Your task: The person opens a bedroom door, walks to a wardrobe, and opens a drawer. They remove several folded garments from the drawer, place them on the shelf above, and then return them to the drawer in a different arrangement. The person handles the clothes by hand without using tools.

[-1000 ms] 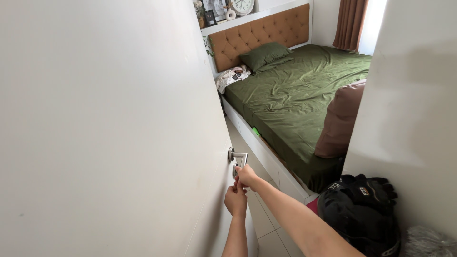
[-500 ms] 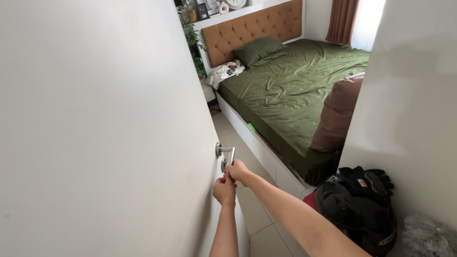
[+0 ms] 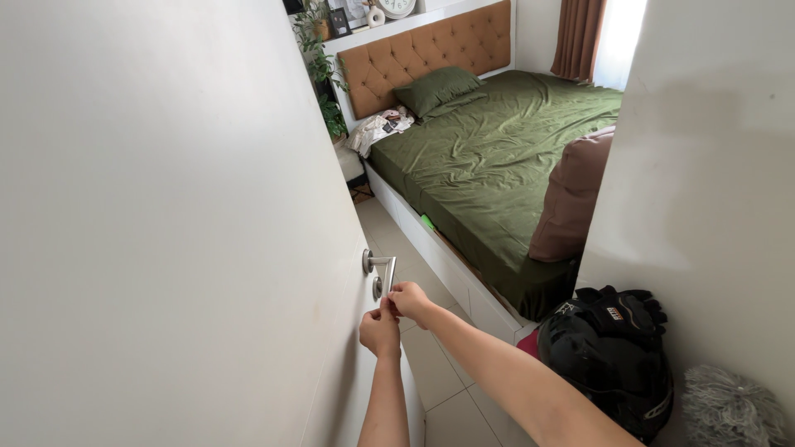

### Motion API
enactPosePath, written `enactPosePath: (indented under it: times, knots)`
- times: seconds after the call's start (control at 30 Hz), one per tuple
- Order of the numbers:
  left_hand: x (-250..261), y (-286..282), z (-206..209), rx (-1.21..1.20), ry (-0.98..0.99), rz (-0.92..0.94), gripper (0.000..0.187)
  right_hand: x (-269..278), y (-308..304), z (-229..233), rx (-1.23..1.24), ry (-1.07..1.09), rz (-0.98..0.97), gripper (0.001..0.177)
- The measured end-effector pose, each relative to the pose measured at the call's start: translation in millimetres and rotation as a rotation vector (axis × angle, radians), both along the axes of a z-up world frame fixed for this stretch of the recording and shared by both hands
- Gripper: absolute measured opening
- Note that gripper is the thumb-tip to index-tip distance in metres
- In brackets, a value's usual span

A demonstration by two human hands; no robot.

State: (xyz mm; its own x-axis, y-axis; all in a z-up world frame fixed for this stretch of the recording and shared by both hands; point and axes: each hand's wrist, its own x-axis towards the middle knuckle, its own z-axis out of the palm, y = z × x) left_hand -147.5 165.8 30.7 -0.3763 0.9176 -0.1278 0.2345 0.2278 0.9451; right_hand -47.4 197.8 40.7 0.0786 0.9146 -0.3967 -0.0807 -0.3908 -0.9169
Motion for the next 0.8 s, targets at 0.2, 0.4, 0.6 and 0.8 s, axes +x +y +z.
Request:
enactPosePath:
  times: [0.2,0.4,0.6,0.8]
  knots:
    - [8,10,-27,0.039,-0.065,0.047,0.050,8,-15,0,0.011,0.021,0.012,0.036]
    - [37,-11,-64,0.002,0.050,-0.235,0.050,32,-56,-6,0.063,-0.307,-0.075,0.041]
    - [80,-73,-53,0.260,0.587,-0.535,0.065,101,-117,-50,0.270,-0.846,-0.357,0.053]
    - [114,-136,-27,0.310,0.812,-0.861,0.078,160,-183,-69,-0.003,-1.241,-0.587,0.084]
